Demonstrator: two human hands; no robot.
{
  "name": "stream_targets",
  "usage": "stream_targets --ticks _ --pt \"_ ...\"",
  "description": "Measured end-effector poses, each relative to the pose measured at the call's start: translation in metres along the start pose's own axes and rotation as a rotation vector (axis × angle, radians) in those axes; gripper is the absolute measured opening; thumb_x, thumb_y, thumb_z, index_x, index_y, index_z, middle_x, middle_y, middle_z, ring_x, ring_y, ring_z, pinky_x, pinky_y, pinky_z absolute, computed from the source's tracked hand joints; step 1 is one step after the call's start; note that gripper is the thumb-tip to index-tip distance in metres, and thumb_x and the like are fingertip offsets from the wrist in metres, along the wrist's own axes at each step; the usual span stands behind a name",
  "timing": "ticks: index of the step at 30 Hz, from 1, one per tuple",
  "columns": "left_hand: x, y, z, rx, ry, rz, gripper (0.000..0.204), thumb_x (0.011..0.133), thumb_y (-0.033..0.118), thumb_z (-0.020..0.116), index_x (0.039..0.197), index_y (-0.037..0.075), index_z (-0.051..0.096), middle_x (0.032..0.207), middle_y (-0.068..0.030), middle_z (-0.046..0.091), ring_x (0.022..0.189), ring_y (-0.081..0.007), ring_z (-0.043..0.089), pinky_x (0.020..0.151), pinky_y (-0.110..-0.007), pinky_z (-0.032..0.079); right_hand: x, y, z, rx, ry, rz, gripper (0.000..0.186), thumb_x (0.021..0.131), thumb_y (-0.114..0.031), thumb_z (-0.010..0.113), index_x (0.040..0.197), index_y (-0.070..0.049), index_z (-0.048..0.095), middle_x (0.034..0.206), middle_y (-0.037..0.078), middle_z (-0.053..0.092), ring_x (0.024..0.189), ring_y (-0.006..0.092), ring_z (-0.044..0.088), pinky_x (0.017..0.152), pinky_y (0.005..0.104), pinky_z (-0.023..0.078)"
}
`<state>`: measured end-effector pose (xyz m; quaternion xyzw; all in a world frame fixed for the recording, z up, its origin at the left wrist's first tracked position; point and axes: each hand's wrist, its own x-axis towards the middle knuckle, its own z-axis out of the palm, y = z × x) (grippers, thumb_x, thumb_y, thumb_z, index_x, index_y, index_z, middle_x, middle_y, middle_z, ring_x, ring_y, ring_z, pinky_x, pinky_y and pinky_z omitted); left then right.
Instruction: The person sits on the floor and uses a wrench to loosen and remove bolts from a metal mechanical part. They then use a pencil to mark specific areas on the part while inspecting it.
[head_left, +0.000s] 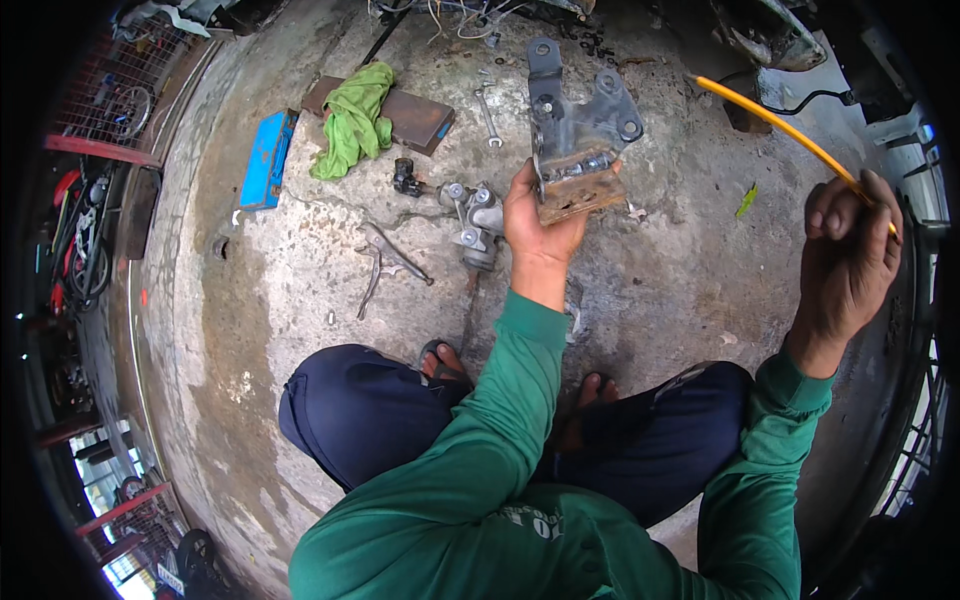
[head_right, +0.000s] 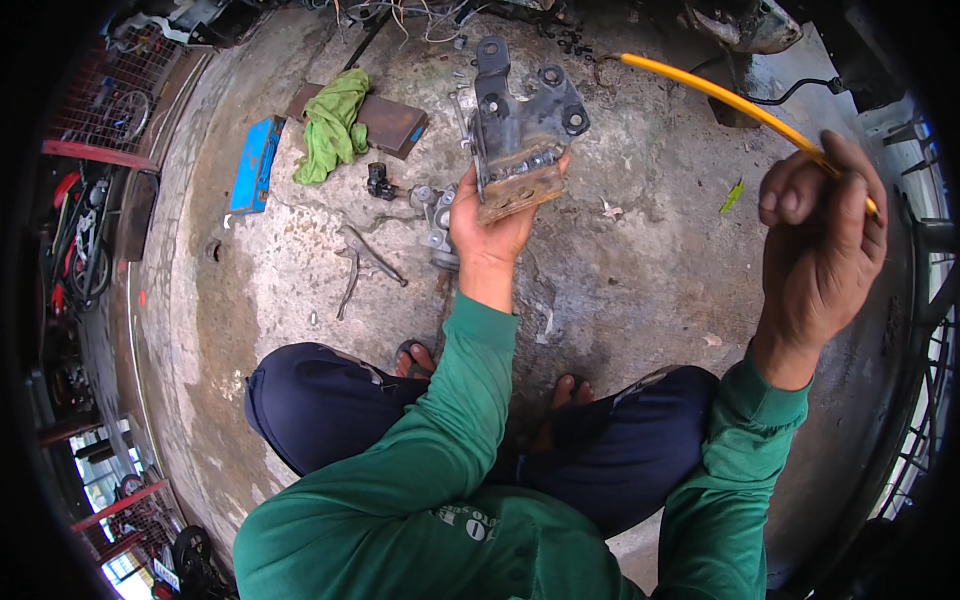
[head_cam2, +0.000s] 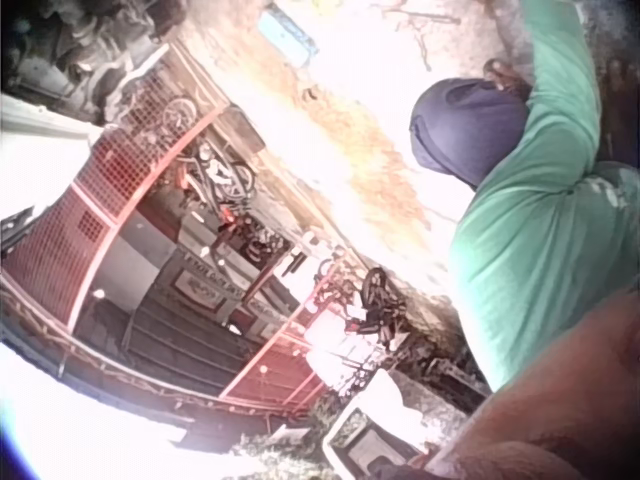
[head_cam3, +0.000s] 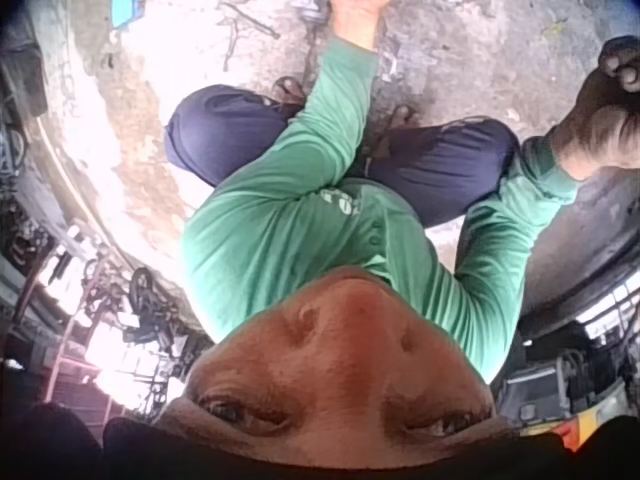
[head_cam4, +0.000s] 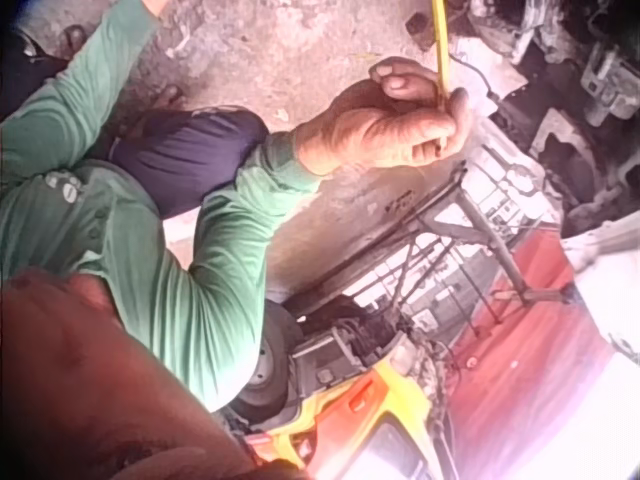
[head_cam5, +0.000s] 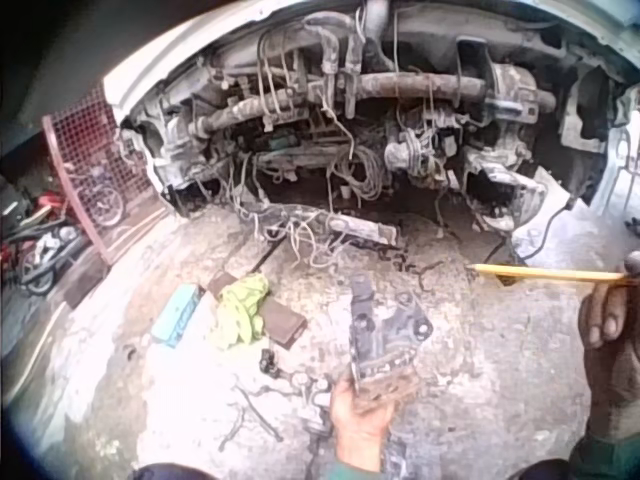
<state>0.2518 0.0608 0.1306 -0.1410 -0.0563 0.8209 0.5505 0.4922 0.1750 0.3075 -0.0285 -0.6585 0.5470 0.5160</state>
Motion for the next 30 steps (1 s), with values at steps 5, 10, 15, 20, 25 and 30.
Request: stream_targets --ticks 5,10,15,20,25,30 --pt "0.0 0.002 -0.002 0.015 0.036 -0.039 0.05 0.106 0.028 0.039 0.143 -0.002 0.052 0.147 -0.0281 0.052 0.136 -0.0491 0.048 0.115 -0.075 0.032 -0.003 -0.008 0.028 -0.155 0.115 -0.004 0.039 0.108 -0.027 0.054 0.129 0.005 0.063 0.089 0.012 0.066 0.077 0.0192 0.06 0.068 0.0335 0.048" --pt "-0.002 0.003 0.0 0.06 0.075 -0.127 0.05 0.103 0.03 0.044 0.141 0.0 0.055 0.145 -0.0274 0.053 0.135 -0.0492 0.049 0.113 -0.076 0.034 -0.004 0.014 0.04 -0.337 0.041 0.191 0.034 0.106 -0.019 0.058 0.126 0.007 0.066 0.104 0.021 0.073 0.091 0.023 0.072 0.077 0.0336 0.057" --pt "0.005 0.016 -0.017 0.25 0.041 -0.19 0.049 0.099 0.032 0.05 0.137 0.003 0.059 0.132 -0.0224 0.064 0.119 -0.0457 0.062 0.105 -0.072 0.044 -0.006 0.03 0.04 -0.434 0.004 0.259 0.023 0.102 -0.016 0.065 0.114 0.003 0.068 0.104 0.012 0.072 0.095 0.0191 0.069 0.083 0.032 0.056" --pt "0.013 0.028 -0.032 0.458 0.078 -0.051 0.048 0.099 0.033 0.052 0.133 0.0 0.062 0.128 -0.0239 0.067 0.115 -0.0491 0.064 0.101 -0.076 0.045 -0.008 0.04 0.043 -0.488 -0.021 0.309 0.024 0.103 -0.022 0.066 0.108 0.001 0.066 0.096 0.006 0.068 0.088 0.0124 0.063 0.081 0.0276 0.052" --pt "0.012 0.037 -0.036 0.389 0.175 -0.087 0.051 0.098 0.035 0.051 0.133 0.0 0.062 0.129 -0.0238 0.067 0.117 -0.048 0.064 0.101 -0.076 0.045 -0.01 0.043 0.046 -0.474 -0.026 0.351 0.032 0.104 -0.023 0.064 0.123 0.002 0.068 0.106 0.01 0.073 0.093 0.0152 0.068 0.081 0.0284 0.053" --pt "0.012 0.032 -0.03 0.489 0.149 -0.032 0.053 0.098 0.034 0.048 0.136 -0.001 0.058 0.13 -0.0237 0.066 0.119 -0.0476 0.063 0.103 -0.077 0.043 -0.011 0.046 0.043 -0.538 -0.115 0.371 0.04 0.104 -0.023 0.061 0.136 0.001 0.064 0.119 0.015 0.073 0.103 0.0202 0.07 0.086 0.0314 0.055"
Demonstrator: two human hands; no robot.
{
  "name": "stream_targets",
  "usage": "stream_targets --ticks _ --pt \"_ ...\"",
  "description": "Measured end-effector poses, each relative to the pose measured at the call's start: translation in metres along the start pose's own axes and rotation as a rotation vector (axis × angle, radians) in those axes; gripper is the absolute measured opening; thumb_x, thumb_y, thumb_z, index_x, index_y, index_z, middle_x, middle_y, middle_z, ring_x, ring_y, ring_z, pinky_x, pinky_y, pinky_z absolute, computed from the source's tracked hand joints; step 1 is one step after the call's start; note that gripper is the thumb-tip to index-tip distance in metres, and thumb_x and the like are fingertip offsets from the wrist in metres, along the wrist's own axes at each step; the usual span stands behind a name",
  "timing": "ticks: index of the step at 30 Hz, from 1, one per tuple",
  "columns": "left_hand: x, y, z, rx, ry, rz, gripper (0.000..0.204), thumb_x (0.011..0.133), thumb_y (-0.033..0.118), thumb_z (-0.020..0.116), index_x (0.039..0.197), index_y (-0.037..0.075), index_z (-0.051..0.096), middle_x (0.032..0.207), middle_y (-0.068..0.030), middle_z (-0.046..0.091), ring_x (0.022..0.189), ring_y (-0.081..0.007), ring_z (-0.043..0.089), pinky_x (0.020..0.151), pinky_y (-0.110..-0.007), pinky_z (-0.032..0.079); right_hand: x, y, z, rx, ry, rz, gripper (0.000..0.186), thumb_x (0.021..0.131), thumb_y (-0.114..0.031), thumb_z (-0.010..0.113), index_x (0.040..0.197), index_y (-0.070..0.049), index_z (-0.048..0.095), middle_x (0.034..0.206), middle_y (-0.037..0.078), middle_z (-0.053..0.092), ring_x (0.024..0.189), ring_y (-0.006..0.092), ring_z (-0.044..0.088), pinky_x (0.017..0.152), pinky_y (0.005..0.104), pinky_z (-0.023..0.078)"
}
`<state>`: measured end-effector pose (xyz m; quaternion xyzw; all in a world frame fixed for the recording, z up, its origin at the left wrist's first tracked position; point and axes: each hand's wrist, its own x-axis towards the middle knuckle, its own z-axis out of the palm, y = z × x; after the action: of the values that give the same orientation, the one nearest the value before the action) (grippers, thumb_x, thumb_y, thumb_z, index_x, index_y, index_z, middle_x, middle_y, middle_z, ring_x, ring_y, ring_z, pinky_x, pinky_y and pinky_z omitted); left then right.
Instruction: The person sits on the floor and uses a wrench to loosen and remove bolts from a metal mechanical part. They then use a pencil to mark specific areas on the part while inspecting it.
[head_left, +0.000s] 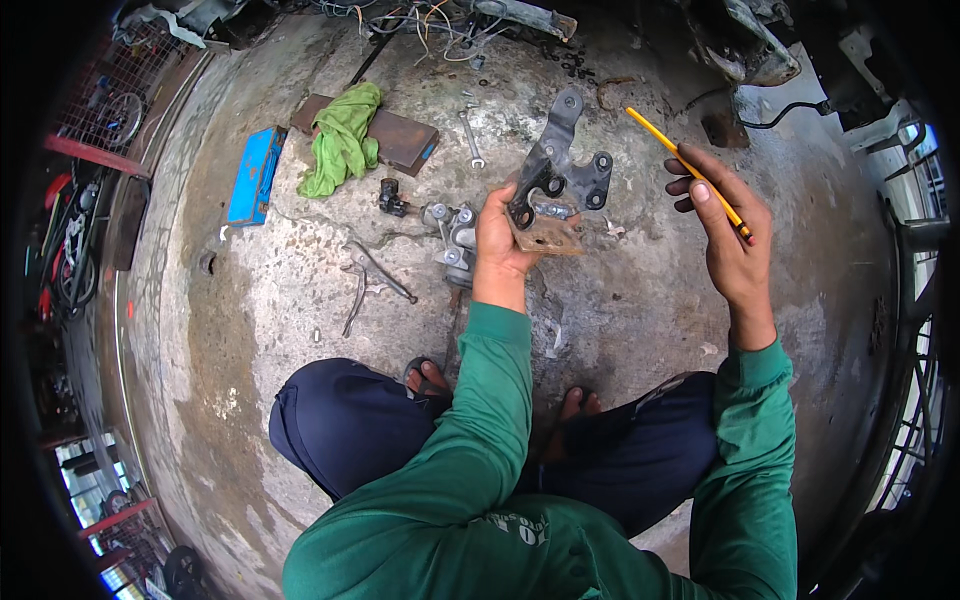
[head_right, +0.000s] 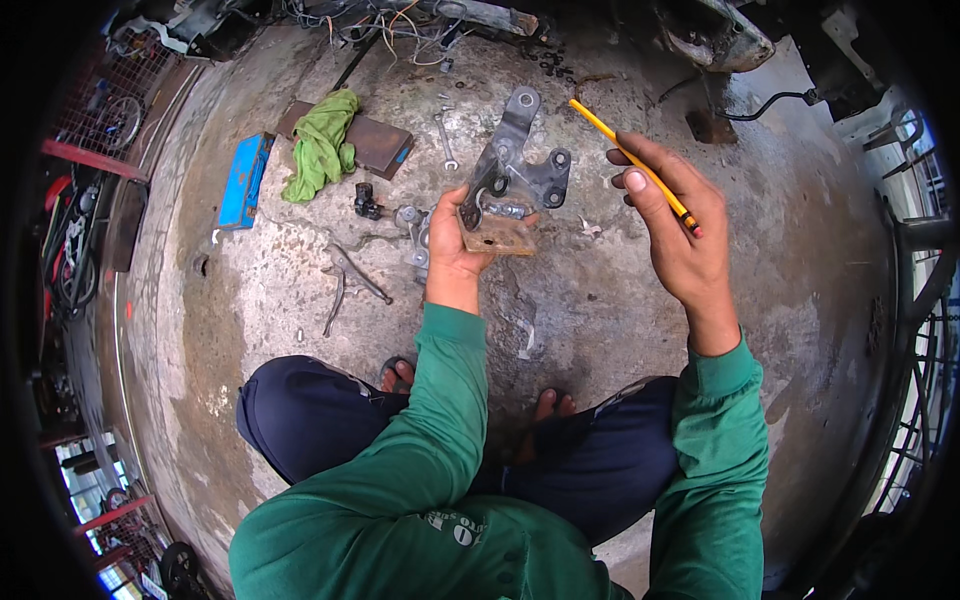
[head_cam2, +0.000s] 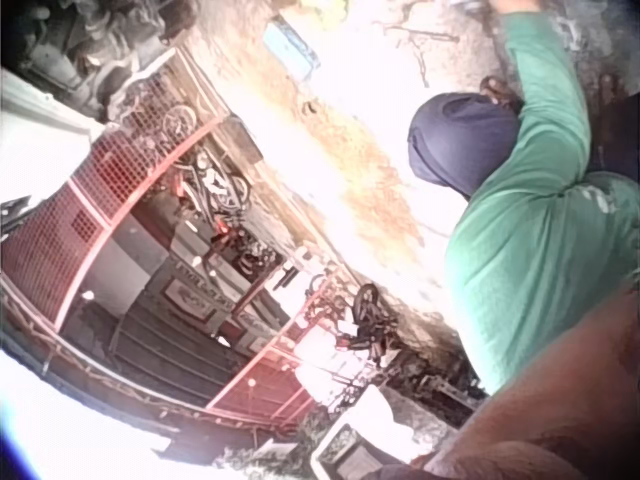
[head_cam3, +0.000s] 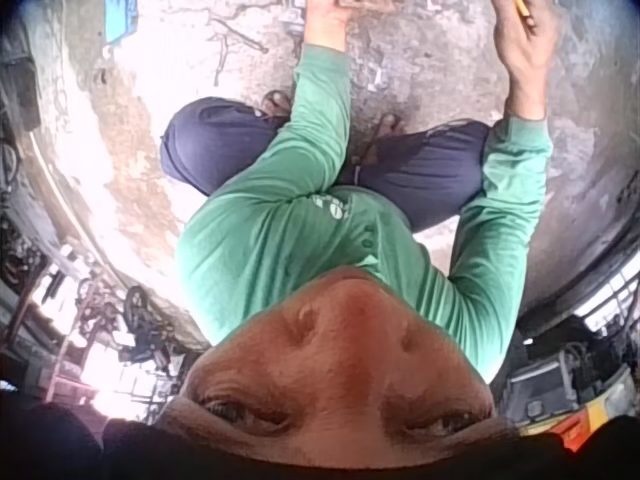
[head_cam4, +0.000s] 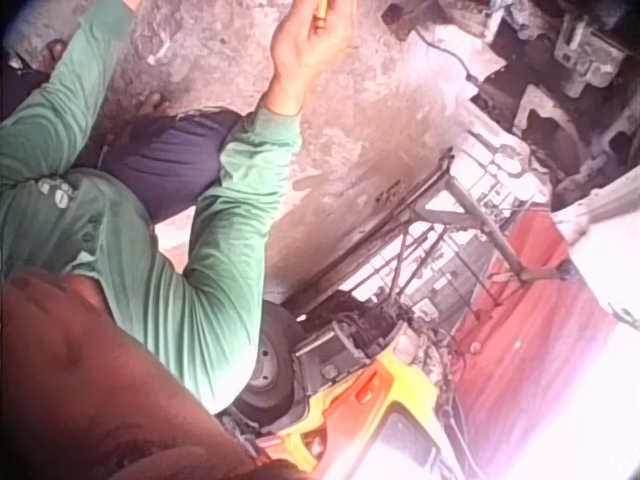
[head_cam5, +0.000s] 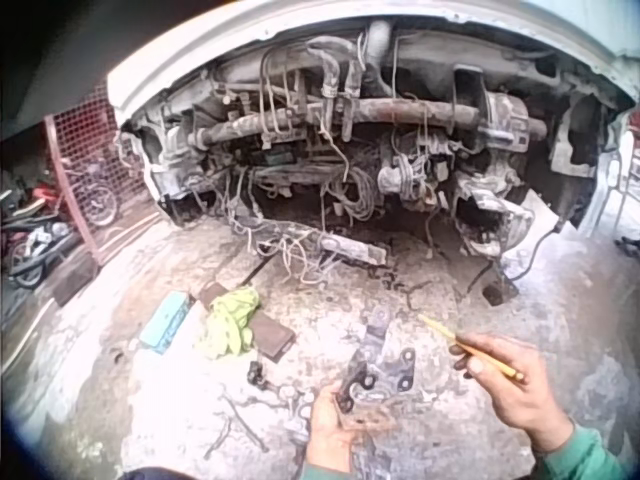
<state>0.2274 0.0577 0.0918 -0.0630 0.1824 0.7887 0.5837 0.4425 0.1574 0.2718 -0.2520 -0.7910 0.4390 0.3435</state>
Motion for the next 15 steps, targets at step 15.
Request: stream_targets --ticks 15 --pt "-0.0004 0.0078 -0.0089 0.326 0.178 0.233 0.064 0.098 0.021 0.051 0.158 0.009 0.032 0.14 -0.0199 0.058 0.12 -0.0411 0.064 0.086 -0.071 0.057 0.0038 0.0051 0.0015 -0.174 -0.077 -0.013 0.038 0.103 -0.023 0.064 0.131 0.002 0.067 0.114 0.013 0.074 0.099 0.0185 0.07 0.086 0.0312 0.056"
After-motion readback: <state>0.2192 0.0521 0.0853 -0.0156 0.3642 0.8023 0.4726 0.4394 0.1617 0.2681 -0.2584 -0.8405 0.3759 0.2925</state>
